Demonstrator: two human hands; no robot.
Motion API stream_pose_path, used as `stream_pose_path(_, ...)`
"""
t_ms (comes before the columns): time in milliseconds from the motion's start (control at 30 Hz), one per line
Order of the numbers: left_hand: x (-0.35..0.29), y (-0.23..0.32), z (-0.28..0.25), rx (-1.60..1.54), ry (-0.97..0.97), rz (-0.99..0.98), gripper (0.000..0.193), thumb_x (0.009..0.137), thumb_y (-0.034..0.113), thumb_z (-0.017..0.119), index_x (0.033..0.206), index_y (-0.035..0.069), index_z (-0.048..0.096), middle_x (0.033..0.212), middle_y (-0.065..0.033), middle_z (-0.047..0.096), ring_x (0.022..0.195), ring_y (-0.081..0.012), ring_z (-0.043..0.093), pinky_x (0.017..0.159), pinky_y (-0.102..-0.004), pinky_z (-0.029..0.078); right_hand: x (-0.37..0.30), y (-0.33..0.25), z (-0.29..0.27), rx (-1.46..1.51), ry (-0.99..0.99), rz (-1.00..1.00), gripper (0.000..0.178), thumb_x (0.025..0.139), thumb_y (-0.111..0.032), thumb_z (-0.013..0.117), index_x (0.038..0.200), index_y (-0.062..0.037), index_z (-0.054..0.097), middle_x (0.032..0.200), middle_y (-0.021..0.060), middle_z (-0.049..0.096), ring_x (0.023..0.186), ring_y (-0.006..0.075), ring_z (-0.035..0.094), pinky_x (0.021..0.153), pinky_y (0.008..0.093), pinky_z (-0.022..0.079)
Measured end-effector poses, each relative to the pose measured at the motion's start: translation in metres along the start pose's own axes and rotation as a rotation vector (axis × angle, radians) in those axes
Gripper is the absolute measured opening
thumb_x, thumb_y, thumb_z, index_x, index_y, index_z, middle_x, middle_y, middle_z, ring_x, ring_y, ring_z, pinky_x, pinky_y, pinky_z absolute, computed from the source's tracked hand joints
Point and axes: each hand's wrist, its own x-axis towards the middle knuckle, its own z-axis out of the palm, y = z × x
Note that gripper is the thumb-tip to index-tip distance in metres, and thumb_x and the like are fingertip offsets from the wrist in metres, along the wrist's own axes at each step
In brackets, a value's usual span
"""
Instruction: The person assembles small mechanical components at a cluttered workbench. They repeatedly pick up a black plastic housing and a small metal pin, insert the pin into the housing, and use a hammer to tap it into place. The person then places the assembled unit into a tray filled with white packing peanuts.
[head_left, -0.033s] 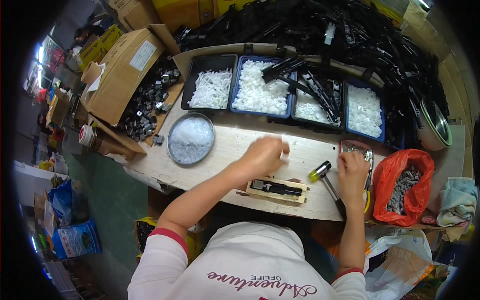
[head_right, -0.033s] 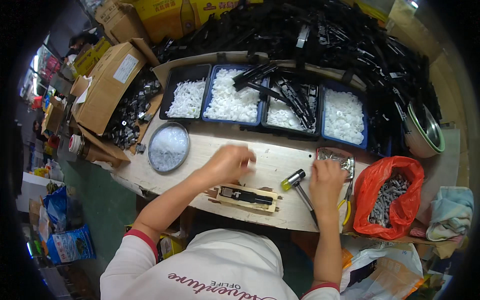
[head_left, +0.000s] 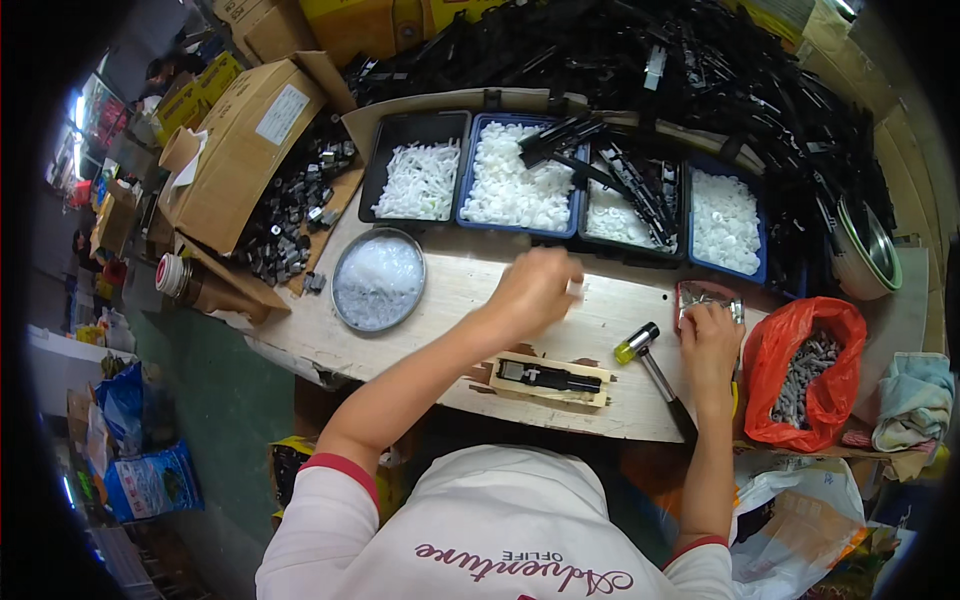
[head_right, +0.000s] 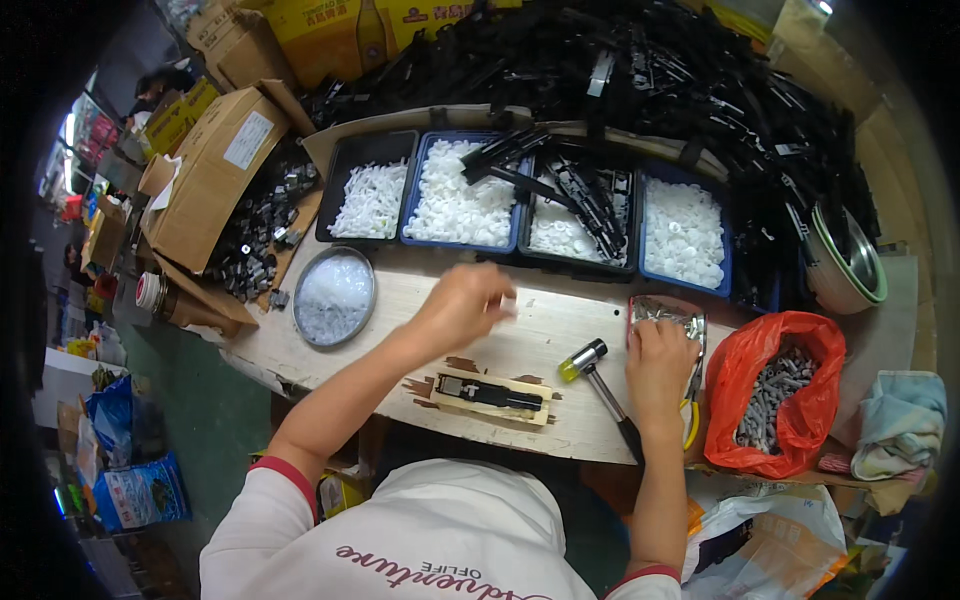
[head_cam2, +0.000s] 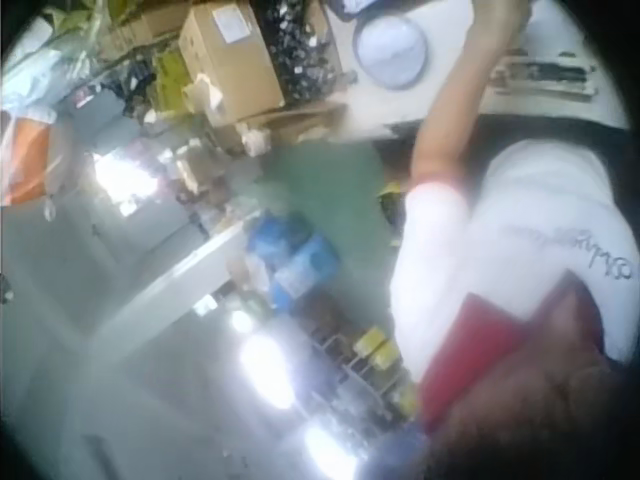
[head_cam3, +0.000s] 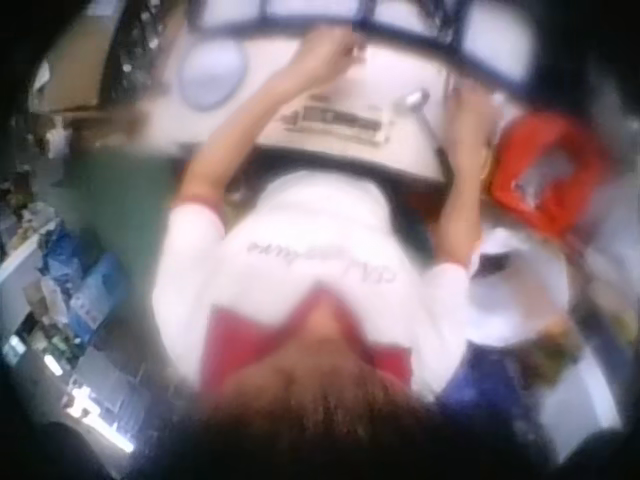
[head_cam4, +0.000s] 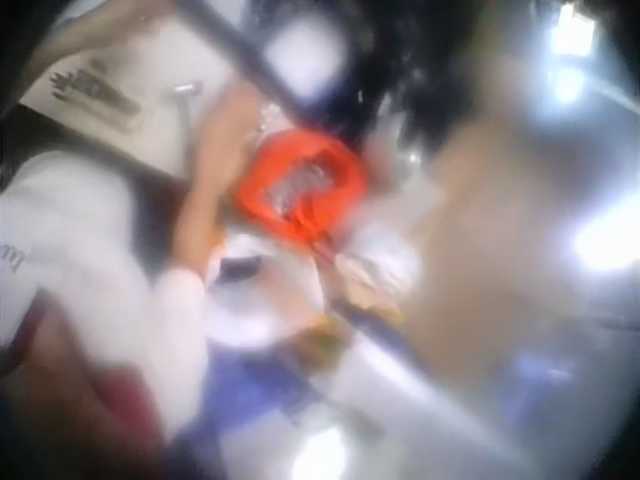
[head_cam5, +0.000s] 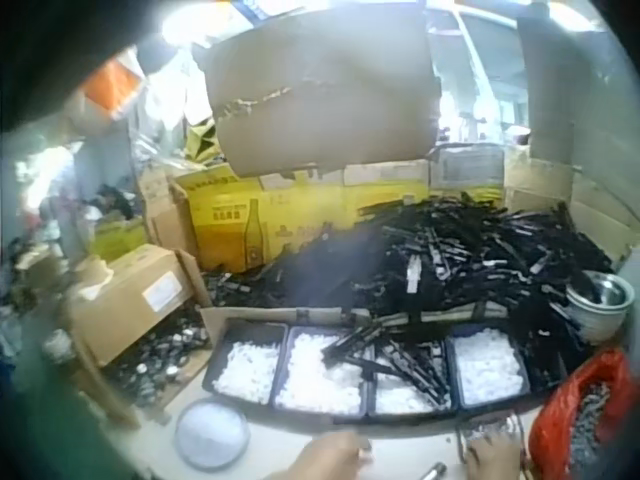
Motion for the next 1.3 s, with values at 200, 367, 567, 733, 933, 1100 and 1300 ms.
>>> stream_pose_path(200, 0.100, 0.007, 0.036, 0.441, 0.081, 0.040, 0.006, 0.067, 0.004, 0.059, 0.069, -0.001, 0.062, 0.079, -0.0179, 0.059, 0.070, -0.0346, 0.060, 0.059, -0.0414, 0.048, 0.010, 0.025, 0.020, -0.246, -0.082, 0.051, 0.008, 0.069, -0.006, 0.058, 0.076, -0.0034, 0.061, 0.081, 0.0129, 0.060, 0.082, 0.0275, 0.055, 0.073, 0.0410, 0.036)
stream_pose_path(367, 0.114, 0.003, 0.043, 0.470, 0.023, 0.109, 0.007, 0.064, 0.001, 0.057, 0.067, -0.001, 0.063, 0.076, -0.0210, 0.061, 0.072, -0.0349, 0.062, 0.059, -0.0419, 0.050, 0.014, 0.030, 0.026, -0.168, -0.078, 0.030, 0.007, 0.067, -0.003, 0.057, 0.074, -0.0020, 0.059, 0.078, 0.0148, 0.060, 0.078, 0.0309, 0.056, 0.075, 0.0438, 0.036)
stream_pose_path(567, 0.111, 0.002, 0.041, 0.404, 0.021, 0.104, 0.009, 0.063, 0.001, 0.057, 0.069, -0.002, 0.063, 0.080, -0.0220, 0.060, 0.075, -0.0354, 0.061, 0.062, -0.0433, 0.050, 0.012, 0.037, 0.026, -0.094, -0.046, 0.014, 0.010, 0.064, -0.003, 0.058, 0.074, -0.0014, 0.058, 0.077, 0.0155, 0.060, 0.076, 0.0316, 0.056, 0.074, 0.0445, 0.036)
stream_pose_path(733, 0.108, 0.000, 0.031, 0.211, 0.018, 0.070, 0.011, 0.067, 0.003, 0.056, 0.072, -0.005, 0.062, 0.081, -0.0215, 0.060, 0.074, -0.0336, 0.061, 0.063, -0.0411, 0.049, 0.011, 0.038, 0.015, -0.006, -0.075, 0.080, 0.012, 0.065, -0.005, 0.058, 0.077, -0.0014, 0.058, 0.079, 0.0158, 0.060, 0.079, 0.0318, 0.056, 0.075, 0.0440, 0.035)
stream_pose_path(933, 0.067, 0.010, -0.001, -0.434, -0.125, -0.178, 0.018, 0.080, 0.012, 0.058, 0.080, -0.006, 0.059, 0.070, -0.0116, 0.059, 0.057, -0.0159, 0.059, 0.046, -0.0283, 0.045, 0.011, 0.024, -0.007, 0.497, -0.016, 0.114, 0.010, 0.067, -0.001, 0.056, 0.077, 0.0000, 0.057, 0.073, 0.0112, 0.056, 0.067, 0.0229, 0.054, 0.065, 0.0337, 0.040)
stream_pose_path(1100, 0.000, 0.023, 0.011, -0.866, -0.288, -0.290, 0.016, 0.086, 0.014, 0.057, 0.087, -0.002, 0.059, 0.069, -0.0040, 0.057, 0.055, -0.0084, 0.056, 0.041, -0.0204, 0.043, 0.013, -0.045, -0.021, 0.831, 0.006, -0.130, 0.006, 0.073, -0.001, 0.058, 0.079, 0.0008, 0.058, 0.070, 0.0084, 0.053, 0.065, 0.0182, 0.051, 0.061, 0.0284, 0.040)
stream_pose_path(1300, -0.044, 0.029, 0.014, -1.153, -0.221, -0.402, 0.017, 0.086, 0.015, 0.058, 0.090, -0.002, 0.060, 0.071, -0.0041, 0.057, 0.060, -0.0086, 0.058, 0.046, -0.0198, 0.047, 0.002, -0.067, -0.014, 0.918, -0.151, -0.202, 0.007, 0.075, -0.006, 0.059, 0.079, -0.0005, 0.058, 0.071, 0.0087, 0.054, 0.067, 0.0210, 0.052, 0.064, 0.0313, 0.039)
